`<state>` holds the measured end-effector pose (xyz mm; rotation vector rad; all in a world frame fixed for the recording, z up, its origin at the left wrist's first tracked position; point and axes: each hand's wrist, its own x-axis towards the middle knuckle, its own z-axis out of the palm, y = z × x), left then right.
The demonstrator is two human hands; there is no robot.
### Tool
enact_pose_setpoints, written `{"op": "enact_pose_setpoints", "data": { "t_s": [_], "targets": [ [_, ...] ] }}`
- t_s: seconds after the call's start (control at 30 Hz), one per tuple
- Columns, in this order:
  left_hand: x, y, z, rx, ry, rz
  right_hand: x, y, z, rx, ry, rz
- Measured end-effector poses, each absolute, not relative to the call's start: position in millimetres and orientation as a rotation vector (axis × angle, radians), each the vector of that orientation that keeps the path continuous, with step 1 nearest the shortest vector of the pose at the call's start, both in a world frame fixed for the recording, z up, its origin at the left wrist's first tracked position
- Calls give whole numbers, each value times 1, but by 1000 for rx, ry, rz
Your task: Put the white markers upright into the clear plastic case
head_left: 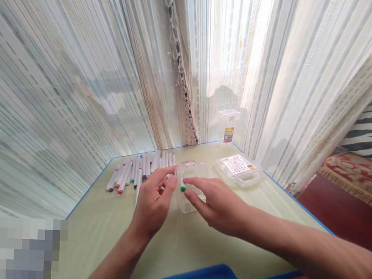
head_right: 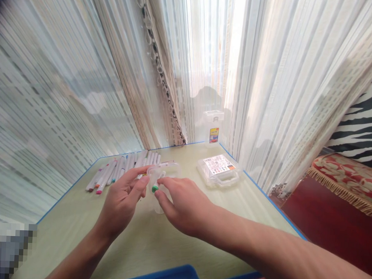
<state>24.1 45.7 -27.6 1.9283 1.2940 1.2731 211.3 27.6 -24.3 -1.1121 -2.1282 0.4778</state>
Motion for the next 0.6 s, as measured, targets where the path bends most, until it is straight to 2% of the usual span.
{"op": "enact_pose_setpoints", "data": {
  "t_s": [0.17, 0.6],
  "targets": [
    [25, 44, -26, 1919, 1286, 1276, 210, 27, -21, -1128, -2125, 455],
    [28, 43, -24, 1888, 1221, 1283, 208, 26, -15, -1228, -2142, 639]
  ]
}}
